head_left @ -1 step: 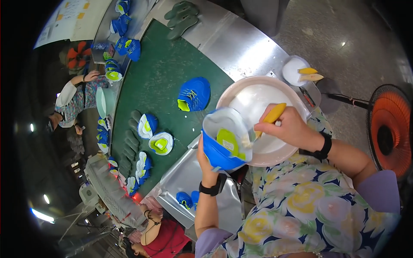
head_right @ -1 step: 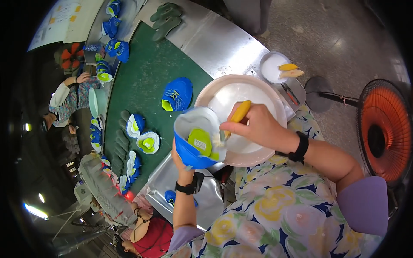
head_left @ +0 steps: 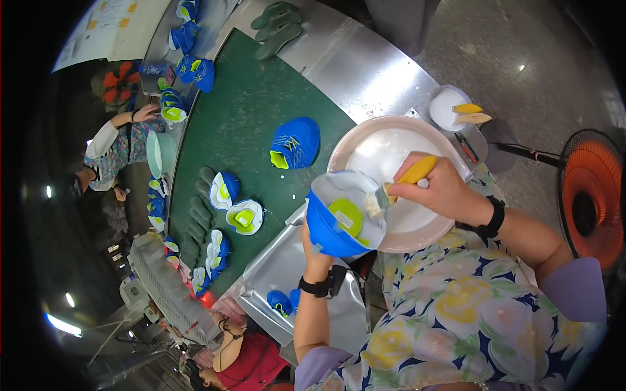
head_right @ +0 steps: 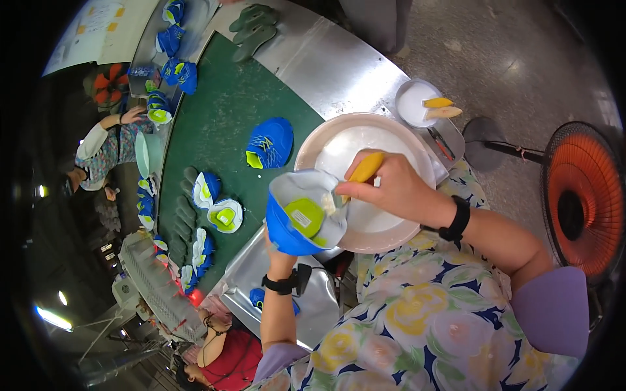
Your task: Applying white adhesive to the bottom edges of blue and green shoe upper components using a brush.
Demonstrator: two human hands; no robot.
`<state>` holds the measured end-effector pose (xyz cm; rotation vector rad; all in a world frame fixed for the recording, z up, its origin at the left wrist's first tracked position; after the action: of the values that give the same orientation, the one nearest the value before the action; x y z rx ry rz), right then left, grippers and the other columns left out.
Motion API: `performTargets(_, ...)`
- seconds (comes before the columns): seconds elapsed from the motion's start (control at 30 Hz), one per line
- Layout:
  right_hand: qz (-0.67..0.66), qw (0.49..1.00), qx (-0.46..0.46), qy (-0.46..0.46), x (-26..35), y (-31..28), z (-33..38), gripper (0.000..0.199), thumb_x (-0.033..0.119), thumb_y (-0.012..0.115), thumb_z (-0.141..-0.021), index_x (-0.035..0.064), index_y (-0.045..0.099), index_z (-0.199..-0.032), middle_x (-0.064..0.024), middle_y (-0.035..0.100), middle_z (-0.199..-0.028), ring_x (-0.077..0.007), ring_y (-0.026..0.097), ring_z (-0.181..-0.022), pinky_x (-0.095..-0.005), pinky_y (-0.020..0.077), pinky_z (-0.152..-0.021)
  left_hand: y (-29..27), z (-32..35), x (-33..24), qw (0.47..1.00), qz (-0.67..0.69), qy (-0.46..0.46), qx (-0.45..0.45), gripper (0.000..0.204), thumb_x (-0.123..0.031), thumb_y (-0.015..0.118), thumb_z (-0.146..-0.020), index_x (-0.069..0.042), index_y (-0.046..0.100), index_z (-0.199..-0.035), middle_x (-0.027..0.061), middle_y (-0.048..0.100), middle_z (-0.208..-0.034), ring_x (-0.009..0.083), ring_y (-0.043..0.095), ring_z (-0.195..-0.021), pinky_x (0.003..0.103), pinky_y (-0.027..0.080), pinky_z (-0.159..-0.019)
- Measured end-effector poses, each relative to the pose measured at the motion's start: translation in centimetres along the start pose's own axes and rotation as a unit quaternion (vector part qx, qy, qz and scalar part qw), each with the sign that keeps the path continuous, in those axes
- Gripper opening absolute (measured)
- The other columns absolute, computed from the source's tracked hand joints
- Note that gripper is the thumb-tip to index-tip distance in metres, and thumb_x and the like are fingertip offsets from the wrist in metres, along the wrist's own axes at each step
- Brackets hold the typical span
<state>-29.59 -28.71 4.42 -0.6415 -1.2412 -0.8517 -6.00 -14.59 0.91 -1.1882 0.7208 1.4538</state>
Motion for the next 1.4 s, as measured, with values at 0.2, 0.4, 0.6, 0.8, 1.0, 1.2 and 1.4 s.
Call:
performTargets(0.2,0.018,0.953,0.100,-0.284,5.2,2.1,-0.8,0.024,0.019,0.080,-0.080,0.0064,0.064,-0.092,-0.0072,0.063,-0.091,-0.0211,0.063,-0.080,-0.0301,0.0494,-0.069,7.4,3.4,4.0,0.791,0.508,-0.324,0.106,0.051,-0.037,0.051,-0.099,-0.010,0.043,-0.141,0.0113,0.055,-0.135,0.0255,0.057,-0.118,0.042,0.048,-0.102)
performTargets(0.4,0.138,0.898,0.134,-0.395,6.3,5.7,-1.6,0.025,0.027,0.071,-0.086,0.0064,0.059,-0.090,-0.0101,0.059,-0.086,-0.0295,0.062,-0.077,-0.0365,0.0507,-0.069,6.9,3.6,4.8,0.955,0.183,-0.195,0.132,0.052,-0.042,0.049,-0.099,-0.009,0.045,-0.139,0.0134,0.058,-0.130,0.0277,0.061,-0.114,0.045,0.050,-0.098)
performTargets(0.6,0.212,0.953,0.173,-0.129,1.6,3.5,-3.7,0.031,0.025,0.074,-0.083,0.0017,0.056,-0.072,-0.0131,0.060,-0.077,-0.0323,0.062,-0.069,-0.0378,0.0475,-0.062,4.9,2.0,2.6,0.902,0.338,-0.253,0.094,0.051,-0.041,0.048,-0.100,-0.008,0.046,-0.138,0.0142,0.061,-0.125,0.0285,0.063,-0.111,0.044,0.052,-0.095)
performTargets(0.8,0.154,0.962,0.124,-0.190,4.7,2.3,-4.1,0.031,0.024,0.076,-0.082,0.0006,0.059,-0.072,-0.0110,0.061,-0.078,-0.0283,0.061,-0.067,-0.0343,0.0467,-0.061,4.9,0.8,2.8,0.864,0.404,-0.299,0.028,0.051,-0.040,0.048,-0.099,-0.004,0.048,-0.136,0.0163,0.065,-0.116,0.0300,0.066,-0.104,0.044,0.056,-0.089)
performTargets(1.0,0.196,0.951,0.096,-0.220,4.9,1.3,-5.5,0.030,0.026,0.076,-0.083,0.0013,0.061,-0.072,-0.0111,0.060,-0.075,-0.0287,0.059,-0.066,-0.0356,0.0459,-0.059,8.4,-1.0,-2.6,0.776,0.549,-0.294,0.101,0.062,-0.048,0.039,-0.099,-0.006,0.038,-0.145,0.0180,0.047,-0.143,0.0326,0.049,-0.129,0.049,0.040,-0.109)
performTargets(1.2,0.203,0.968,0.084,-0.125,4.7,2.3,-4.0,0.018,0.012,0.079,-0.077,0.0023,0.065,-0.072,-0.0092,0.064,-0.075,-0.0245,0.062,-0.067,-0.0334,0.0469,-0.062,-5.9,1.1,2.9,0.863,0.480,-0.142,-0.068,0.055,-0.044,0.045,-0.099,-0.009,0.045,-0.140,0.0161,0.057,-0.133,0.0322,0.060,-0.116,0.048,0.048,-0.101)
performTargets(1.4,0.202,0.975,0.087,0.019,-0.4,4.7,-3.4,0.014,0.003,0.073,-0.077,-0.0007,0.060,-0.074,-0.0083,0.061,-0.069,-0.0168,0.059,-0.064,-0.0283,0.0449,-0.060,-30.8,5.3,15.6,0.780,0.479,0.064,-0.398,0.035,-0.004,0.060,-0.093,-0.007,0.053,-0.128,0.0122,0.061,-0.125,0.0267,0.062,-0.111,0.040,0.055,-0.096)
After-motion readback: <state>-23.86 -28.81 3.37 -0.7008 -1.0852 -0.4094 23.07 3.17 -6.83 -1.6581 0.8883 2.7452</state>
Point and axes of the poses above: each hand's wrist, its own z-axis away from the middle knuckle, its own y-axis out of the palm, x = y × z, the point moved 9 cm from there along -z, towards the middle knuckle
